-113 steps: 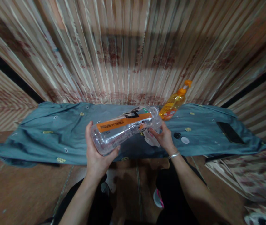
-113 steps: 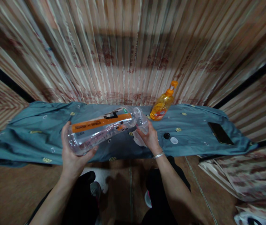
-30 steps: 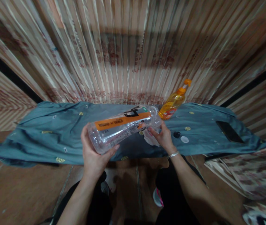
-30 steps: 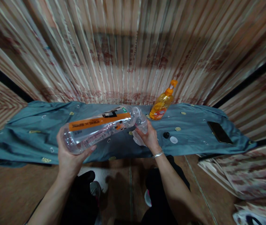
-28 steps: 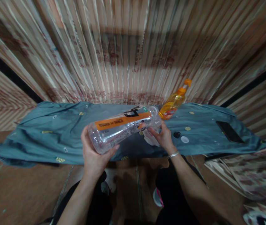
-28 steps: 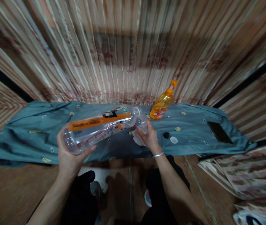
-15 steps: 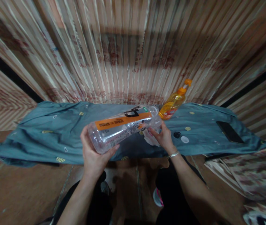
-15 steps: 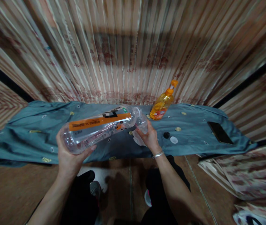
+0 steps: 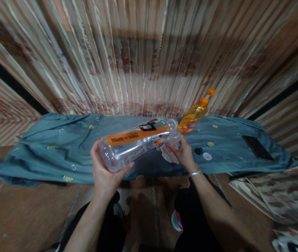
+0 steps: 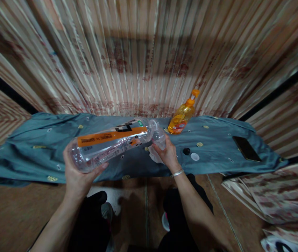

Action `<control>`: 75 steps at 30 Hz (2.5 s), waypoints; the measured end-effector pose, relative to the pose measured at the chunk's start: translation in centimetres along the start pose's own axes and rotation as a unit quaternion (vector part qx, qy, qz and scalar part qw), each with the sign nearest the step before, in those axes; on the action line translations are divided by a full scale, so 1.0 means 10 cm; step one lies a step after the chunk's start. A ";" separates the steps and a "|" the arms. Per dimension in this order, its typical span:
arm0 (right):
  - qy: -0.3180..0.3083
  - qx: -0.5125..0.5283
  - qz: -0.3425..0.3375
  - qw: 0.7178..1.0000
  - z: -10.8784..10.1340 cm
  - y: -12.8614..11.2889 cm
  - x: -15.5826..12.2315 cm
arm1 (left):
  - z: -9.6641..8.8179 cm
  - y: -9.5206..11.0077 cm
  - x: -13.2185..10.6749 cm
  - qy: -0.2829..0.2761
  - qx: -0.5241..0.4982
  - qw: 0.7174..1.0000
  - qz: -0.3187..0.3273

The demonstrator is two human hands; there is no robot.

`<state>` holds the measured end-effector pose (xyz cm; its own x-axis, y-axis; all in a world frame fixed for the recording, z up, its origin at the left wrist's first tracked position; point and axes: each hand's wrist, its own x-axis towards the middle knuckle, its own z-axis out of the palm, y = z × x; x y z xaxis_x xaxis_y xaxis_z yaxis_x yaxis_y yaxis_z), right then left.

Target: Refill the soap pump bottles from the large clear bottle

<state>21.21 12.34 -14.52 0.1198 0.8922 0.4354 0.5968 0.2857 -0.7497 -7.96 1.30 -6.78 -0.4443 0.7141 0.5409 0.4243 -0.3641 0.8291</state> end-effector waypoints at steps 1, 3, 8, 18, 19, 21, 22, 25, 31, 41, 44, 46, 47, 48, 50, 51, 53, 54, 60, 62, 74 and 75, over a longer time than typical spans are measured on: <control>-0.002 0.001 0.001 1.000 0.00 0.00 0.00 | 0.00 0.00 0.00 0.000 -0.002 1.000 0.000; -0.003 0.002 0.002 1.000 0.00 0.00 0.00 | 0.00 0.00 0.00 0.002 0.001 1.000 0.001; -0.003 0.008 -0.003 1.000 0.00 0.01 0.00 | 0.00 0.00 0.00 0.001 0.017 1.000 0.008; -0.007 -0.003 0.005 1.000 -0.01 -0.01 -0.01 | 0.00 0.01 0.00 0.006 0.012 1.000 0.015; -0.006 -0.001 0.004 1.000 -0.01 -0.01 -0.01 | 0.00 0.01 0.00 0.006 0.012 1.000 0.016; -0.006 0.003 0.003 1.000 -0.01 -0.02 0.00 | -0.01 0.01 0.00 0.005 0.011 1.000 0.018; -0.006 0.004 0.004 1.000 -0.01 -0.02 0.00 | -0.01 0.01 0.00 0.006 0.010 1.000 0.018; -0.009 0.000 0.013 1.000 -0.02 -0.04 0.00 | -0.01 0.01 0.00 0.008 0.014 1.000 0.013; -0.011 -0.010 0.024 1.000 -0.01 -0.06 0.00 | -0.02 -0.01 0.02 0.005 0.005 1.000 0.017; -0.004 -0.025 0.008 1.000 0.00 -0.04 -0.01 | -0.02 0.00 0.03 0.014 0.002 0.999 0.037; -0.003 -0.023 0.009 1.000 0.00 -0.05 -0.01 | -0.02 -0.01 0.03 0.009 0.005 0.999 0.034; -0.002 -0.021 0.011 1.000 0.00 -0.06 -0.01 | -0.03 -0.01 0.03 0.004 0.006 0.999 0.032; -0.002 -0.020 0.011 1.000 0.00 -0.07 -0.01 | -0.03 -0.02 0.03 0.003 0.007 0.999 0.032; -0.002 -0.019 0.011 1.000 0.00 -0.07 -0.01 | -0.03 -0.02 0.03 0.002 0.006 0.999 0.033; -0.003 -0.017 0.010 1.000 -0.01 -0.08 -0.01 | -0.02 -0.02 0.02 0.003 0.005 0.999 0.038; -0.003 -0.017 0.009 1.000 -0.01 -0.08 -0.01 | -0.02 -0.02 0.02 0.004 0.004 0.999 0.040; -0.002 -0.017 0.009 1.000 0.00 -0.08 -0.01 | -0.02 0.00 0.03 0.003 0.002 0.999 0.042; -0.002 -0.017 0.008 1.000 0.00 -0.07 -0.01 | -0.01 0.00 0.03 0.003 0.001 0.999 0.043; 0.002 -0.022 0.004 1.000 0.01 -0.04 -0.01 | -0.02 0.02 0.03 0.004 -0.005 0.999 0.039; 0.002 -0.021 0.008 1.000 0.01 -0.04 -0.01 | -0.03 0.01 0.03 0.002 0.000 0.999 0.034; -0.002 -0.020 0.010 1.000 0.00 -0.04 -0.01 | -0.02 -0.02 0.03 0.001 -0.001 0.999 0.037; -0.003 -0.020 0.010 1.000 0.00 -0.04 -0.01 | -0.02 -0.01 0.03 0.002 -0.001 0.999 0.038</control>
<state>20.92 12.14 -14.26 0.1274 0.8995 0.4179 0.6255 0.2542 -0.7376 -8.31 1.40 -6.72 -0.4136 0.6824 0.6028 0.4549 -0.4186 0.7860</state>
